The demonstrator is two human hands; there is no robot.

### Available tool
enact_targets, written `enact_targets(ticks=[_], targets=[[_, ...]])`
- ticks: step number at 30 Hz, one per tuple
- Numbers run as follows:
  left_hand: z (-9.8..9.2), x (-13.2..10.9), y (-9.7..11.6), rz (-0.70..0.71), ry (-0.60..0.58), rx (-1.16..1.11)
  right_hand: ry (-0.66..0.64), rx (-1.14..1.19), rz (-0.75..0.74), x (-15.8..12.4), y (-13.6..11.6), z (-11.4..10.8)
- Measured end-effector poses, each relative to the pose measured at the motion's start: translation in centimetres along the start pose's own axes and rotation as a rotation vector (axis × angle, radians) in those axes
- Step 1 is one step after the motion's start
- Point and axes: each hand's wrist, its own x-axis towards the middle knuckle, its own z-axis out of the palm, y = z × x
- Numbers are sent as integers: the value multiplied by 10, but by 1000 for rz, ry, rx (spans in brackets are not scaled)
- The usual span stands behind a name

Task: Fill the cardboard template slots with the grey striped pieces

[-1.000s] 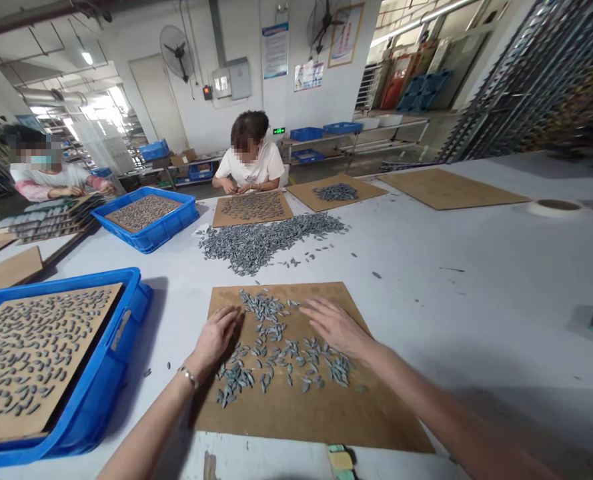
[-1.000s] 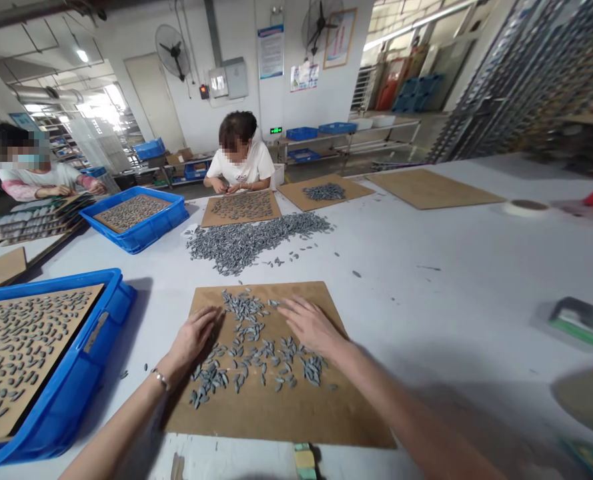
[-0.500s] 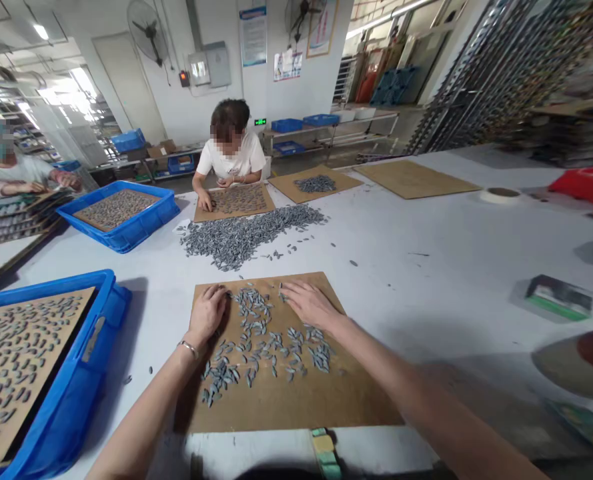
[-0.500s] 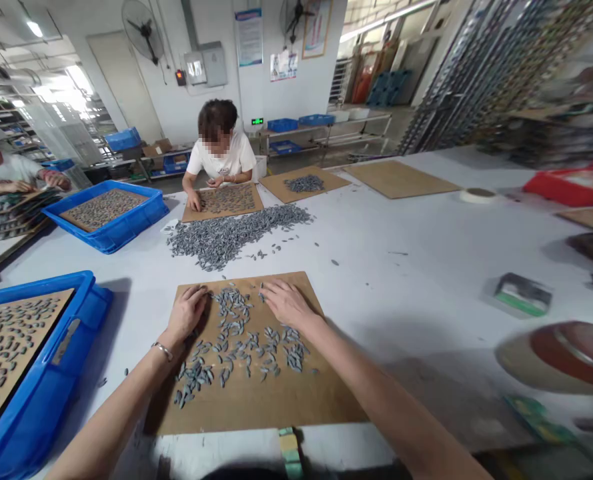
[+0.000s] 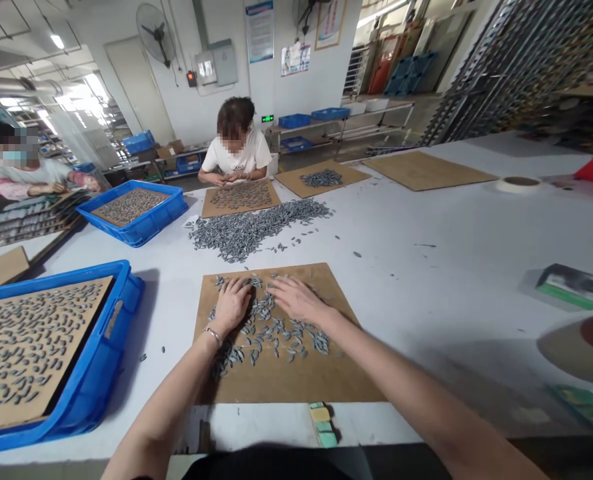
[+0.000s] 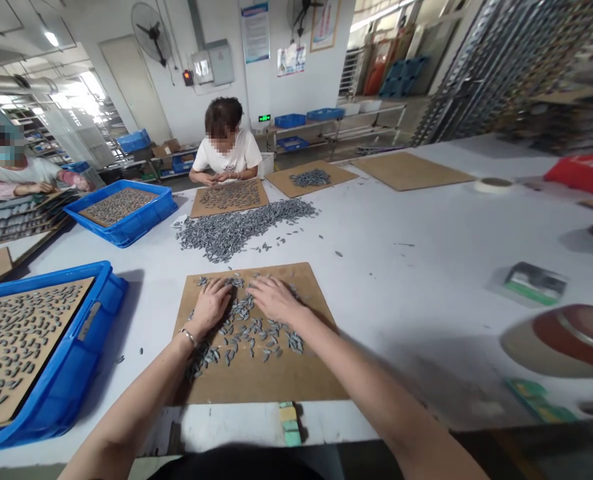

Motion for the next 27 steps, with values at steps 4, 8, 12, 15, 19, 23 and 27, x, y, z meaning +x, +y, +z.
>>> enact_targets(ticks=[4,8,12,15,19,23,27], targets=[[-1,1,-19,-162,-60,80,-68,39,-86,21,-28,11],[-10,-10,-49,-59,-99,0,36,52,-12,22,-12,14],[-11,-8,-61,-173,-6,70,48,106,27,44,-2,18],[-6,-2,-57,-222,-67,61,-74,120,52,68,-15,23],[-7,-10,-59,-80,-14,-40,-120,171,-9,69,-15,20],[-16,-24,-72,-108,101,29,-68,63,184,32,19,3],[-23,-41,-68,-125,39,35,-154,-38,271,-26,52,-9]])
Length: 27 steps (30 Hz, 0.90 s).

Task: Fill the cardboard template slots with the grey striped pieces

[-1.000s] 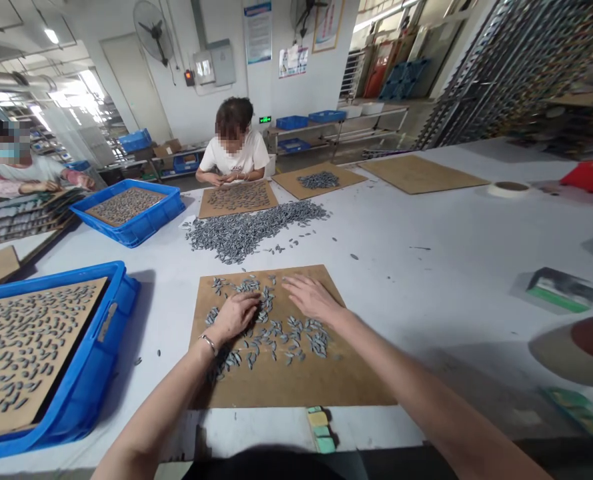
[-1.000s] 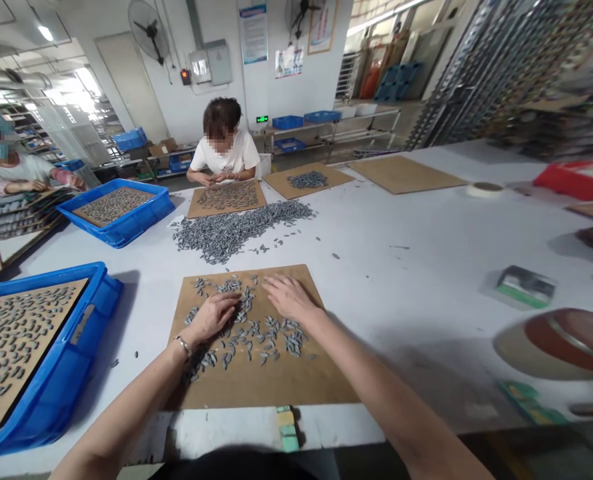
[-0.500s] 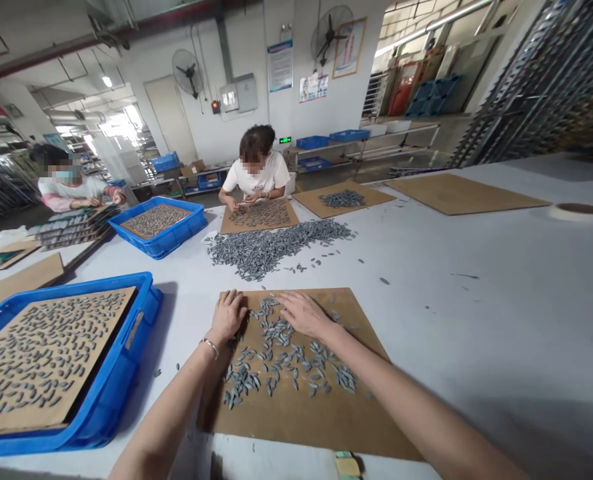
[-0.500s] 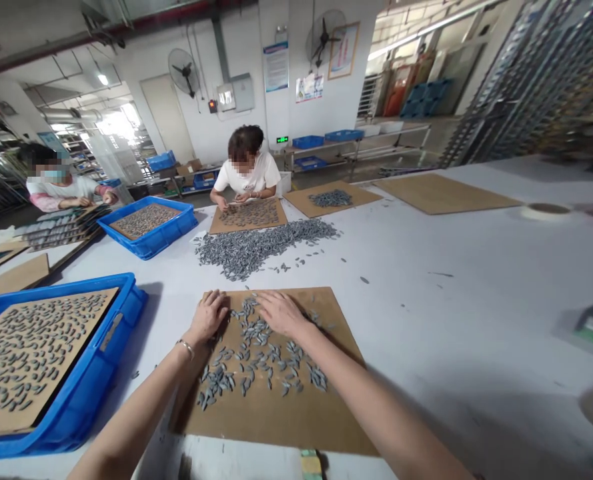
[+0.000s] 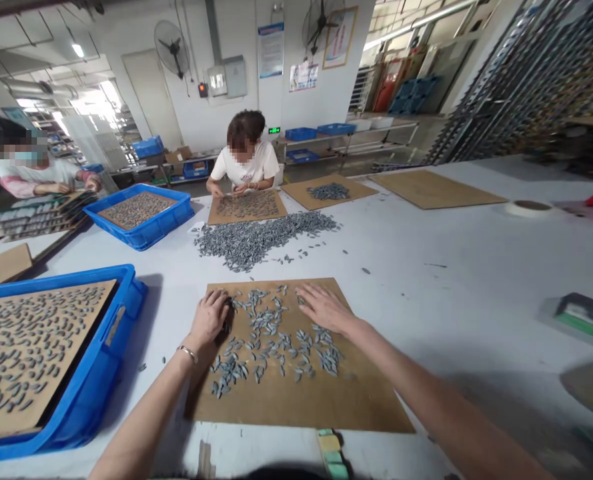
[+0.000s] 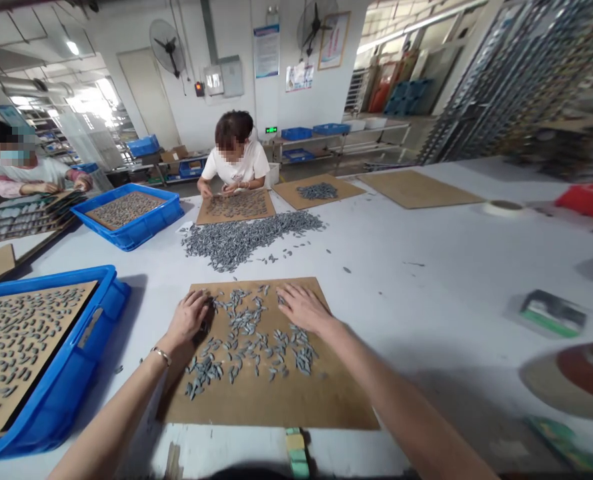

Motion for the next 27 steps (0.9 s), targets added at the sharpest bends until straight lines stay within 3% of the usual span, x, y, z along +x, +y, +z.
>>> enact_targets(ticks=[4,6,10,12,16,19,23,27], targets=[[-7,-27,25,7,-58,-21,111,-44,32,-52,9,1],[-11,-39,48,36,-70,-35,161,-45,6,-73,-8,0],[-14,-67,101,187,-169,-81,79,35,-218,-108,-62,1],[-18,-86,117,242,-205,-93,69,64,-267,-130,-80,4],[-32,-125,112,375,-200,-152,70,117,-357,-175,-86,6],[-38,-142,93,316,-101,-163,87,140,-363,-189,-79,1],[-34,-148,80,155,35,-145,125,151,-315,-165,-88,-5],[-35,-159,83,284,0,-208,88,172,-400,-123,-120,-1]])
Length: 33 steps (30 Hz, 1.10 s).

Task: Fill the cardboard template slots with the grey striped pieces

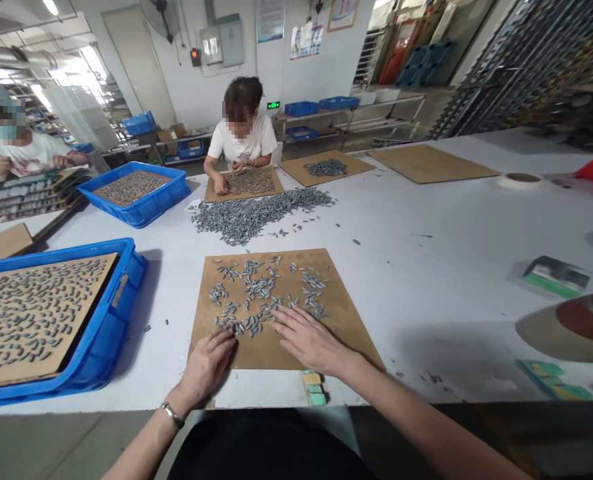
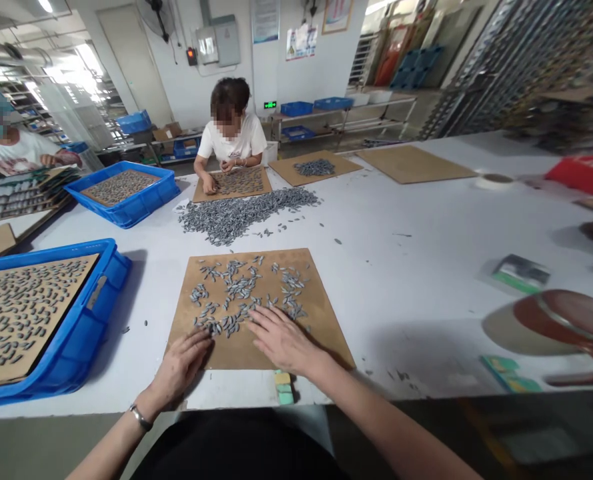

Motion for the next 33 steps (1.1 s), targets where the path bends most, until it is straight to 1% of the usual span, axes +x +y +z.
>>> enact_targets(ticks=[2,3,6,8,11,15,17,19,21,22,24,27,29,31,33], targets=[[-4,-6,4,65,-23,-30,-59,34,-73,21,-9,8],[-6,-9,6,61,-11,-31,-86,46,-102,31,-13,11],[-12,-8,8,-47,54,-6,-119,56,-143,52,-22,19],[-13,-2,7,-80,39,3,-126,63,-166,60,-24,22],[-13,8,3,-51,-24,-15,-139,87,-212,61,-19,21],[-12,12,3,-100,11,-35,-74,107,-198,50,-9,12],[-8,15,6,-72,6,-27,-52,102,-193,47,-10,10],[-3,19,9,-18,-23,-36,-69,109,-214,50,-13,11],[0,26,8,-19,-25,-61,-76,126,-225,57,-13,15],[1,30,6,-42,-13,-68,-67,124,-213,61,-10,16],[2,40,-3,-97,11,-58,-42,83,-152,71,5,17],[2,55,-22,-119,9,-17,-59,-15,-58,83,38,13],[4,65,-33,-127,18,6,-53,-72,12,85,58,8],[7,75,-39,-139,34,30,-6,-119,91,83,68,4],[14,88,-39,-124,21,49,34,-143,121,80,68,3]])
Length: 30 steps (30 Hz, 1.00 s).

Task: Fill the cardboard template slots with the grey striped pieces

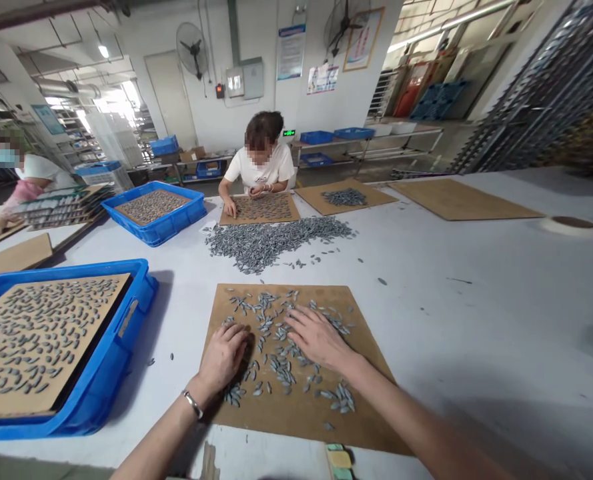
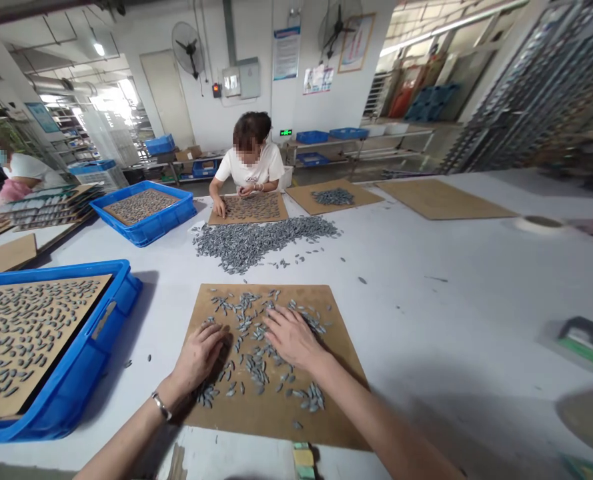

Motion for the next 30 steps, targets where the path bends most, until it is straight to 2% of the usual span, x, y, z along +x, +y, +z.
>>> enact_targets(ticks=[4,6,8,11,14,18,23,25,28,30], targets=[[22,30,11,83,-108,16,13,-17,-12,-9,1,2],[31,40,12,85,-162,37,20,-42,61,-18,18,3],[35,46,7,68,-183,63,27,-61,152,-33,46,2],[30,46,-6,42,-133,71,79,-85,213,-59,86,-3],[19,45,-18,7,-40,49,176,-105,199,-72,102,-6],[6,41,-28,-10,38,27,170,-54,91,-69,96,-6],[0,24,-29,-10,61,34,194,-117,209,-61,80,-7],[4,21,-23,18,41,39,172,-93,135,-51,63,-6],[14,30,-10,85,-50,45,88,-31,-27,-26,34,-1],[18,42,-6,82,-110,78,45,-34,-31,-8,23,1]])
